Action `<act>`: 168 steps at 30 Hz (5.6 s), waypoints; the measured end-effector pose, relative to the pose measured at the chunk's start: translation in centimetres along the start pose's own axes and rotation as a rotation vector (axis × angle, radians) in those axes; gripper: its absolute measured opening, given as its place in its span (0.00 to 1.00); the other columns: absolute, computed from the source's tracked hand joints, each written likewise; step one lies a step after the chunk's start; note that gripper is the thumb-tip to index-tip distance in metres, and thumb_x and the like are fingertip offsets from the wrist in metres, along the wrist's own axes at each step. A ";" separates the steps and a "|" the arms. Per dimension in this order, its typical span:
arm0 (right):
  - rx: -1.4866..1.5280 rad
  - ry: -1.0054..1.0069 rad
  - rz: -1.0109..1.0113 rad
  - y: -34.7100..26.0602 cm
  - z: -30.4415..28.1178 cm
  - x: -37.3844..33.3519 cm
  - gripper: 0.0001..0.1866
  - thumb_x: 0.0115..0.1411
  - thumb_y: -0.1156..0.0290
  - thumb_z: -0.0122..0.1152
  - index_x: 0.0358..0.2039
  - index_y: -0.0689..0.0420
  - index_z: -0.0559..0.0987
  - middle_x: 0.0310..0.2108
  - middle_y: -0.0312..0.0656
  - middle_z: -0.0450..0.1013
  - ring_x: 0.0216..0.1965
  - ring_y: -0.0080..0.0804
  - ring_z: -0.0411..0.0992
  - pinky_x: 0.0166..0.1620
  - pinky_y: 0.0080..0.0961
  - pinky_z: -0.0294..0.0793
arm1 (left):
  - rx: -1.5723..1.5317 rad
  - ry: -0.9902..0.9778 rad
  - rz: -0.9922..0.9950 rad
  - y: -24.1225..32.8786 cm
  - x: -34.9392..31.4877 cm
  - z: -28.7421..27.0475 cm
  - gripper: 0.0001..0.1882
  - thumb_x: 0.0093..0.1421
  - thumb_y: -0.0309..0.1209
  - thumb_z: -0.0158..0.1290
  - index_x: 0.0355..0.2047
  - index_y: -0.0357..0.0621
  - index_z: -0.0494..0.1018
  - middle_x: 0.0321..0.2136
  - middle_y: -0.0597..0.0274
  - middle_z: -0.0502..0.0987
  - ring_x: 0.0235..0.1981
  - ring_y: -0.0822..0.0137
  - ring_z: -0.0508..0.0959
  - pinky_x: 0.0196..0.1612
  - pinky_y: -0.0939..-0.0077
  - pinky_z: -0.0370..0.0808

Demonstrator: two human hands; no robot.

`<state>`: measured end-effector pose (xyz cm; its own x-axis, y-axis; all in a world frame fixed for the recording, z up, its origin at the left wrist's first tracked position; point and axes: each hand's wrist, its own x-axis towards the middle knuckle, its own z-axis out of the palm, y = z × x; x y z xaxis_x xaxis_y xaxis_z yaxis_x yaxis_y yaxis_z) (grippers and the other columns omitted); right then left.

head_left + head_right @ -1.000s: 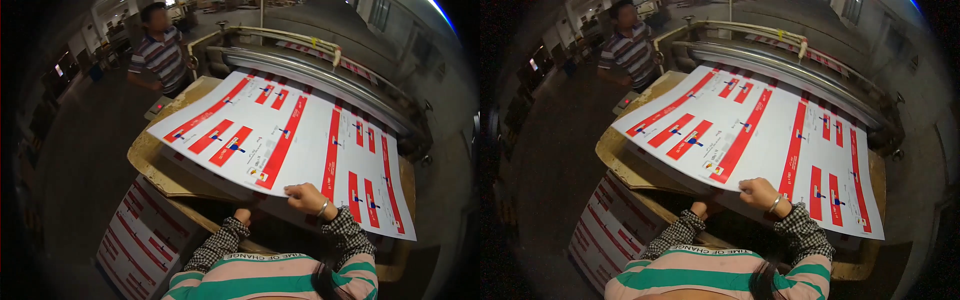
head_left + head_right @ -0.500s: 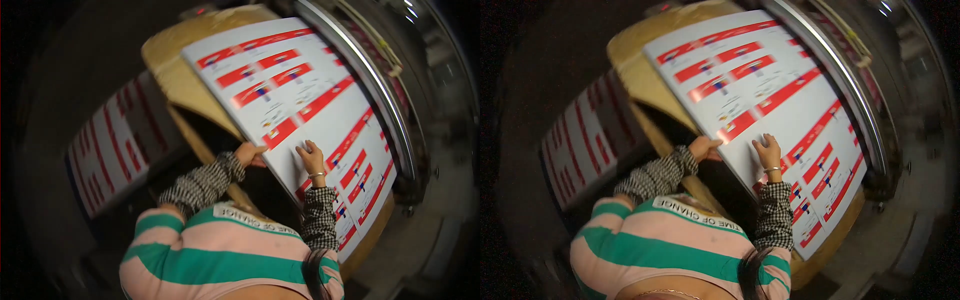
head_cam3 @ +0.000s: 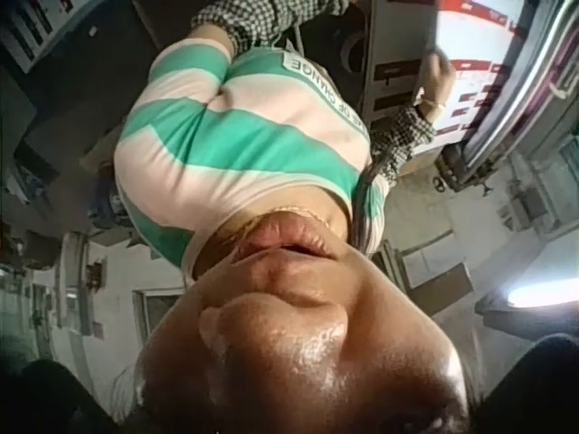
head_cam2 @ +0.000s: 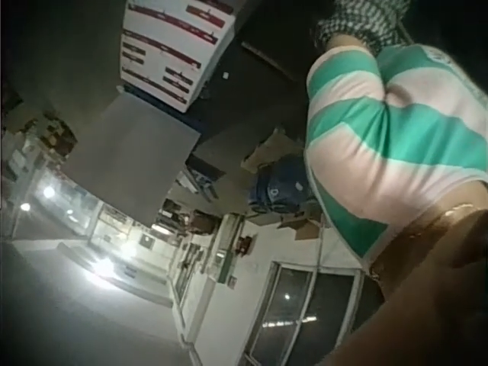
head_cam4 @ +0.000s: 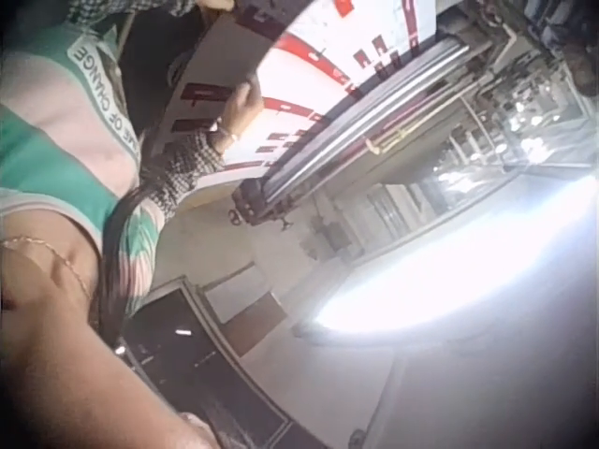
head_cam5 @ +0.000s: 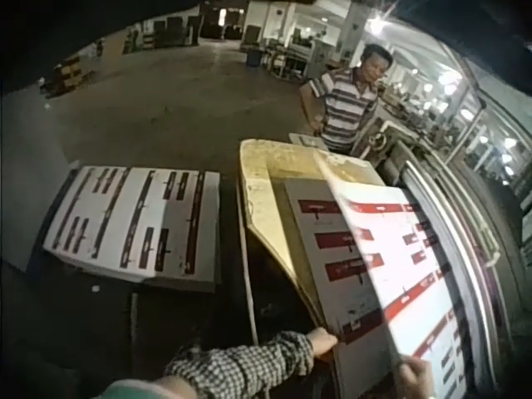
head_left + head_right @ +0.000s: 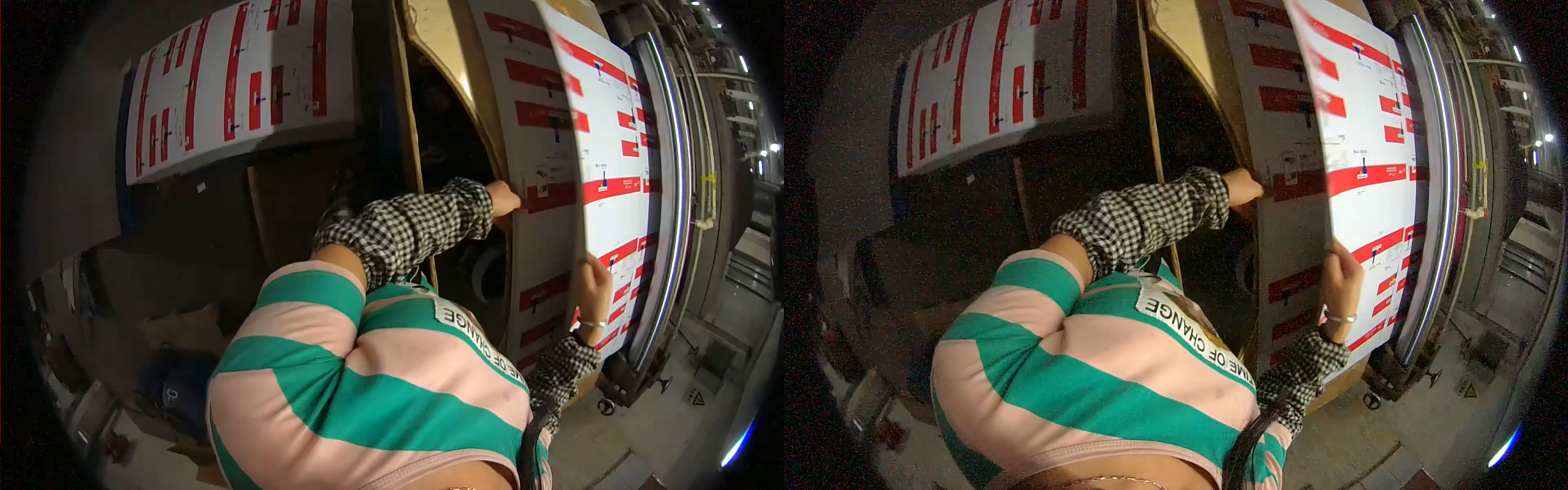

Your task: Feeding large sheets of printed paper into an industrial coating or laminating machine.

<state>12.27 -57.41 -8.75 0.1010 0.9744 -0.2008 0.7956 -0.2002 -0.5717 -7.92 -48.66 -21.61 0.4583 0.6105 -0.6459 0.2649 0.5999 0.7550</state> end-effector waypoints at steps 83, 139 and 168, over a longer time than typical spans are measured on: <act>0.234 0.117 0.117 5.4 4.0 3.4 0.14 0.43 0.70 0.57 0.31 0.65 0.76 0.38 0.54 0.70 0.39 0.42 0.70 0.42 0.24 0.69 | -0.467 -0.264 -0.003 0.5 0.1 -0.6 0.18 0.56 0.30 0.44 0.45 0.35 0.60 0.39 0.51 0.70 0.37 0.56 0.74 0.37 0.62 0.74; 0.246 0.078 -0.189 -1.1 6.2 -1.5 0.14 0.47 0.76 0.49 0.35 0.67 0.73 0.40 0.51 0.70 0.38 0.38 0.71 0.40 0.23 0.70 | -0.012 0.038 -0.048 -9.1 3.2 -3.4 0.15 0.57 0.36 0.42 0.28 0.35 0.71 0.19 0.53 0.72 0.18 0.66 0.70 0.20 0.73 0.67; 0.284 -0.181 0.048 0.5 7.2 0.8 0.15 0.47 0.75 0.51 0.36 0.66 0.73 0.40 0.51 0.70 0.38 0.28 0.71 0.40 0.21 0.69 | -0.454 -0.469 -0.025 -5.0 0.1 -4.1 0.15 0.53 0.29 0.50 0.41 0.38 0.68 0.37 0.62 0.72 0.35 0.70 0.73 0.40 0.74 0.71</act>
<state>8.50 -57.47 -14.93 0.0061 0.9343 -0.3565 0.5915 -0.2908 -0.7520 -12.70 -49.44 -25.88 0.8056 0.3647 -0.4669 -0.0571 0.8322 0.5515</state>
